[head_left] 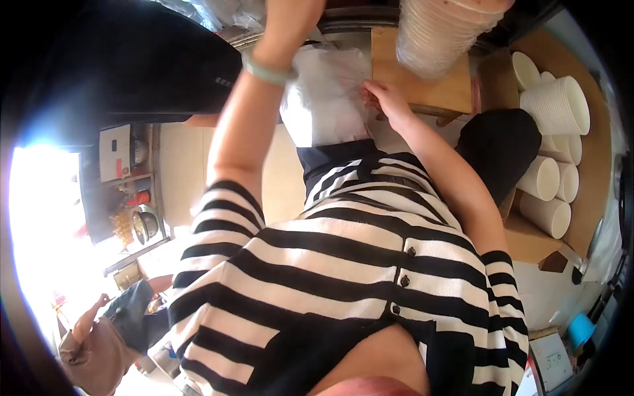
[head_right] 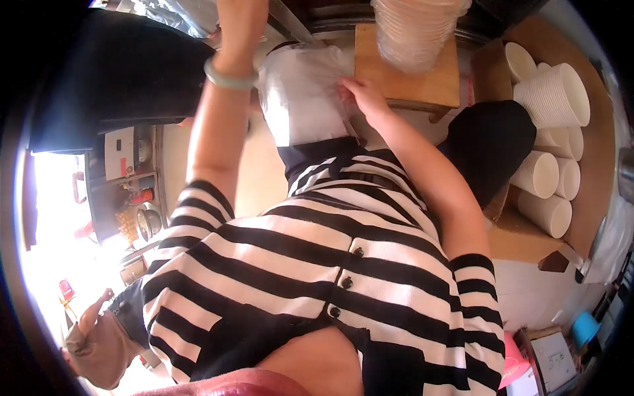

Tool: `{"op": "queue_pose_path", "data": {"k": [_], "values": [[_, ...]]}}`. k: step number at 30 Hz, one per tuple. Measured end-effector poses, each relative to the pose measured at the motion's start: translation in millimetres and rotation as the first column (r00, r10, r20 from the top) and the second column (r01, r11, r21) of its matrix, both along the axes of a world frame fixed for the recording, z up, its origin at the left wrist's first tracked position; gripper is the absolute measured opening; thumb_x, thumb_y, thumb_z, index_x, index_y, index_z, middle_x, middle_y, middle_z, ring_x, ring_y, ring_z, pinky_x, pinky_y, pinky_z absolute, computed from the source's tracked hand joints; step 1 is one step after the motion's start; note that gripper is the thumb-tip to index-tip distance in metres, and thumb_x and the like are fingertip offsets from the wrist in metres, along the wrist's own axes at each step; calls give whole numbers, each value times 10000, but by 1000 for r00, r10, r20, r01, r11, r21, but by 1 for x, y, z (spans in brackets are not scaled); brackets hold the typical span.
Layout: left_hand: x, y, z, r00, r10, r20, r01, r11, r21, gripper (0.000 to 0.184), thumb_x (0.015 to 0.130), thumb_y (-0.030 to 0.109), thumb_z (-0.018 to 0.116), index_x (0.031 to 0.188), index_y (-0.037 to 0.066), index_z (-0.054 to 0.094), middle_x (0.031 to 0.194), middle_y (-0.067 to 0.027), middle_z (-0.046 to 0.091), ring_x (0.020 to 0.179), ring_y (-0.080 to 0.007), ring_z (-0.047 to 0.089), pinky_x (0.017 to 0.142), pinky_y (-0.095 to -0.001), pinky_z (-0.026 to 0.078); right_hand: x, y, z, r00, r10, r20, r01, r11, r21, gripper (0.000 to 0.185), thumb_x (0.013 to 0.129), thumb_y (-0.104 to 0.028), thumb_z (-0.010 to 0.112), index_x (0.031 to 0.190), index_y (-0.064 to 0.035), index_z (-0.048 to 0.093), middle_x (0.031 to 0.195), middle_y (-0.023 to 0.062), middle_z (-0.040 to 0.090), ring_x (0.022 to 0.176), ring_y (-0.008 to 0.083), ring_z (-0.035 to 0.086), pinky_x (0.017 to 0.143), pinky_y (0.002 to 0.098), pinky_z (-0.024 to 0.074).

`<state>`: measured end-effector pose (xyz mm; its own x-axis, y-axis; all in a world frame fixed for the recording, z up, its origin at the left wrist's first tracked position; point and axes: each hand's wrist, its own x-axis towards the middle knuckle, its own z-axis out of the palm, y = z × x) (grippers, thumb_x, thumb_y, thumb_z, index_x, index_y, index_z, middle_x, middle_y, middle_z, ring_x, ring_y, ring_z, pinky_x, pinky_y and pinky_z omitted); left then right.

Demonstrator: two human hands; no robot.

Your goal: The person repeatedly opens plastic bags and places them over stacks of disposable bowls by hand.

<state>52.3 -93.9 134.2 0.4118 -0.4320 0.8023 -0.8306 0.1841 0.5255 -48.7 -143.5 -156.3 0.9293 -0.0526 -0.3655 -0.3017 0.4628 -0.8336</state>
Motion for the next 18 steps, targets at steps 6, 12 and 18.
{"op": "queue_pose_path", "data": {"k": [6, 12, 18], "values": [[32, 190, -252, 595, 690, -413, -621, 721, 309, 390, 878, 237, 602, 1156, -28, 528, 966, -85, 621, 846, -153, 567, 753, -269, 440, -16, -27, -7, 993, -121, -1, 121, 988, 95, 193, 895, -260, 591, 954, -81, 634, 884, 7, 645, 820, 94, 587, 714, 235, 446], [-34, 235, -271, 2, 19, -1000, -235, 972, 18, 261, 915, 200, 559, 1078, -4, 567, 895, -15, 603, 803, -121, 574, 721, -244, 465, -10, -24, -18, 995, -94, 36, 86, 978, 189, 194, 848, -286, 662, 919, -111, 617, 845, 0, 629, 794, 91, 577, 713, 236, 442], [-13, 265, -281, 20, 254, -967, -326, 916, 234, 198, 869, 159, 620, 972, -10, 615, 874, -21, 633, 732, -124, 581, 651, -238, 468, -17, -61, 1, 854, -507, -117, 516, 854, 64, 174, 837, -260, 685, 885, -110, 612, 860, -22, 601, 869, 77, 556, 753, 235, 445]]}}
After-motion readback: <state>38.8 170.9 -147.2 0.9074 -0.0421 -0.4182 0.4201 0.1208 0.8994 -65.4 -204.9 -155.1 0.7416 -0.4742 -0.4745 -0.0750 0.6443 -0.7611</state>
